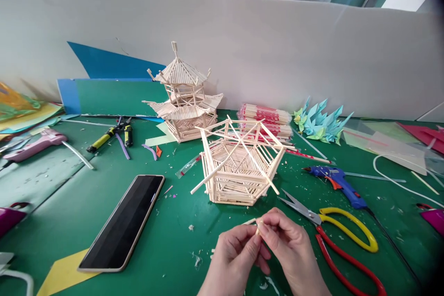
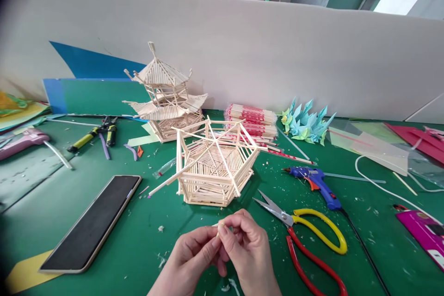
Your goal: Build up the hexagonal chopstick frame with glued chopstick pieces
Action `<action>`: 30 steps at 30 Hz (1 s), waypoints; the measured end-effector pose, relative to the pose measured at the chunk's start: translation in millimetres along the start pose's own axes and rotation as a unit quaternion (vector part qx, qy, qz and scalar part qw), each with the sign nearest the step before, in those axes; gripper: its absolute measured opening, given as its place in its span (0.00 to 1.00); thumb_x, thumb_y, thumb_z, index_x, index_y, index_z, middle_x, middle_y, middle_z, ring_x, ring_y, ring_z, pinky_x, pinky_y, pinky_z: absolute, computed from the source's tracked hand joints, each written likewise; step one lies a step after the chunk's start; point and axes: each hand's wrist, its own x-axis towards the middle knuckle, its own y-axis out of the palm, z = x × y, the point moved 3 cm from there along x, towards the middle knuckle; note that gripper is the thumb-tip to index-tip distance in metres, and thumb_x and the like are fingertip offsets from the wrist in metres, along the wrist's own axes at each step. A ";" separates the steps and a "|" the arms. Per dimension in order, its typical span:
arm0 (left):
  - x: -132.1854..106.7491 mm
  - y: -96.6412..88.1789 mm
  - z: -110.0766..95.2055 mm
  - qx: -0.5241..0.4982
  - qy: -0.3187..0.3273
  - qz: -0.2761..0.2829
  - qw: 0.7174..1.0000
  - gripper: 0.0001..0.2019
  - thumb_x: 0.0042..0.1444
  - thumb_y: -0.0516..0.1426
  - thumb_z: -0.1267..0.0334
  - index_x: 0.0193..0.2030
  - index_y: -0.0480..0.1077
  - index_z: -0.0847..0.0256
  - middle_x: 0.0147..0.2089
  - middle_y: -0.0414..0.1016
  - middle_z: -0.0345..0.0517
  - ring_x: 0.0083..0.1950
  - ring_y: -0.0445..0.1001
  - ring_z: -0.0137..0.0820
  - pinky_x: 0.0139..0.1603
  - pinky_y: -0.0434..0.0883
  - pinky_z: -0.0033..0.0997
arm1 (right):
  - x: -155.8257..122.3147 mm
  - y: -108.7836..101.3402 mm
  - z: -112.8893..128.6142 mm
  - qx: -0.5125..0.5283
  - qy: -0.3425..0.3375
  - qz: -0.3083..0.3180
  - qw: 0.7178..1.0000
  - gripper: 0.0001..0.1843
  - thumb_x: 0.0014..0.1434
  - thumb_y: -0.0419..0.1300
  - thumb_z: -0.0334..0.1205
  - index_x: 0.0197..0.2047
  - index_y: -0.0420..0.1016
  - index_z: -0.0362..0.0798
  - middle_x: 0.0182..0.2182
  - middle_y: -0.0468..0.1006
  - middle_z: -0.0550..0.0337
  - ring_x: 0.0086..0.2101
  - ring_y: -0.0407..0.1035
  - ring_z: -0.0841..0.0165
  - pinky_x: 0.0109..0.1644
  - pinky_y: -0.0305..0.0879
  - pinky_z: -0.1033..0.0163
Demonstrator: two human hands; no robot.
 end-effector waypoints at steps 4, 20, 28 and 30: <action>3.0 -1.3 3.6 0.014 0.019 -0.004 1.000 0.20 0.47 0.61 0.48 0.31 0.75 0.67 0.22 0.68 0.42 0.20 0.66 0.24 0.23 0.63 0.24 | -3.7 2.8 -2.9 0.012 0.015 0.020 1.000 0.09 0.56 0.59 0.43 0.27 0.72 0.48 0.25 0.62 0.67 0.18 0.61 0.77 0.17 0.60 0.71; 1.4 2.4 -3.2 -0.138 -0.087 -0.004 0.987 0.18 0.40 0.66 0.52 0.29 0.74 0.68 0.19 0.73 0.43 0.17 0.68 0.24 0.21 0.64 0.23 | -32.0 -193.3 -24.4 -0.657 -0.102 -0.087 0.742 0.18 0.57 0.49 0.42 0.47 0.67 0.44 0.43 0.74 0.43 0.42 0.71 0.54 0.45 0.68 0.50; -11.6 -4.7 -17.1 -0.175 -0.126 -0.012 0.976 0.08 0.53 0.59 0.64 0.32 0.74 0.68 0.23 0.75 0.44 0.22 0.70 0.23 0.27 0.64 0.22 | -9.6 -183.3 -1.6 -0.693 -0.036 -0.009 0.720 0.09 0.53 0.50 0.39 0.36 0.69 0.50 0.37 0.78 0.51 0.36 0.74 0.58 0.35 0.69 0.57; -11.4 -8.0 -16.2 -0.179 -0.130 -0.015 0.975 0.08 0.54 0.58 0.64 0.32 0.74 0.69 0.23 0.75 0.45 0.22 0.70 0.23 0.28 0.65 0.23 | -13.5 -184.7 0.7 -0.694 -0.035 -0.004 0.719 0.10 0.55 0.50 0.40 0.37 0.69 0.49 0.40 0.78 0.49 0.38 0.74 0.57 0.36 0.69 0.56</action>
